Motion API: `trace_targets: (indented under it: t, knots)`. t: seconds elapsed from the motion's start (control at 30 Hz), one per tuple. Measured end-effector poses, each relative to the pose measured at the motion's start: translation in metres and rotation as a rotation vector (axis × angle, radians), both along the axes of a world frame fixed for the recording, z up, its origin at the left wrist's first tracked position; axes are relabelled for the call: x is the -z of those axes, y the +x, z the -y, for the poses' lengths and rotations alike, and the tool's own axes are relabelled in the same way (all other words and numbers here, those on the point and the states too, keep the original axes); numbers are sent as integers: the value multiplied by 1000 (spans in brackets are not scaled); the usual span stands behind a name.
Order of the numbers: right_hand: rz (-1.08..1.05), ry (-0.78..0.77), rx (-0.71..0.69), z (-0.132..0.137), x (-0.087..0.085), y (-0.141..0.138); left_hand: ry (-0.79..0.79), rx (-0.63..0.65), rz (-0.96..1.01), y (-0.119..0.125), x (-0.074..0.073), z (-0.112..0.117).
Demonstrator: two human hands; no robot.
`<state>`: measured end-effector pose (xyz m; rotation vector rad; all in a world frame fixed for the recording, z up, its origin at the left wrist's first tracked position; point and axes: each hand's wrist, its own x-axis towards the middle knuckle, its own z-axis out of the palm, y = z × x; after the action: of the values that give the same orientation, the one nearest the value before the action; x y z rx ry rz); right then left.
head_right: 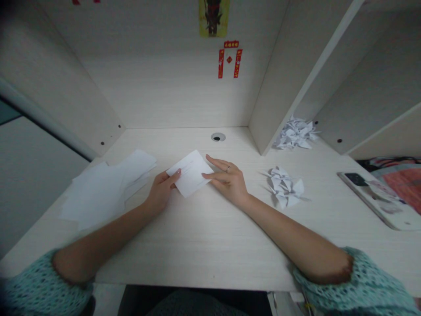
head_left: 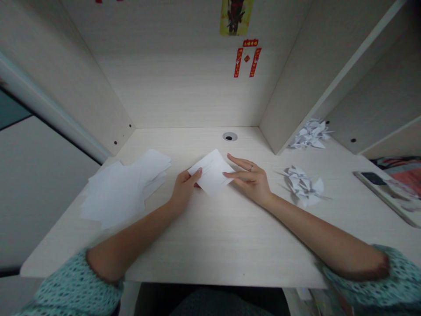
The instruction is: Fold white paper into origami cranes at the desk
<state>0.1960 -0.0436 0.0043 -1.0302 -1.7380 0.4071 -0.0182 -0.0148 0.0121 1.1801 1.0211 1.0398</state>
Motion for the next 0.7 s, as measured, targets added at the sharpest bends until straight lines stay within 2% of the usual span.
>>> trace_targets:
  t: [0.1, 0.3, 0.4, 0.53, 0.7]
  knots:
    - [-105, -82, 7, 0, -3, -3, -23, -13, 17, -1, -6, 0]
    - [-547, -514, -82, -5, 1, -12, 79, 5, -31, -4, -2, -1]
    - [-623, -655, -72, -5, 3, -13, 140, 54, -55, -5, -1, -1]
    - [-621, -647, -69, -3, 0, -13, 157, 56, -58, -6, -8, 0]
    - [-611, -638, -65, 2, -6, -16, 193, 213, -49, -5, -13, 3]
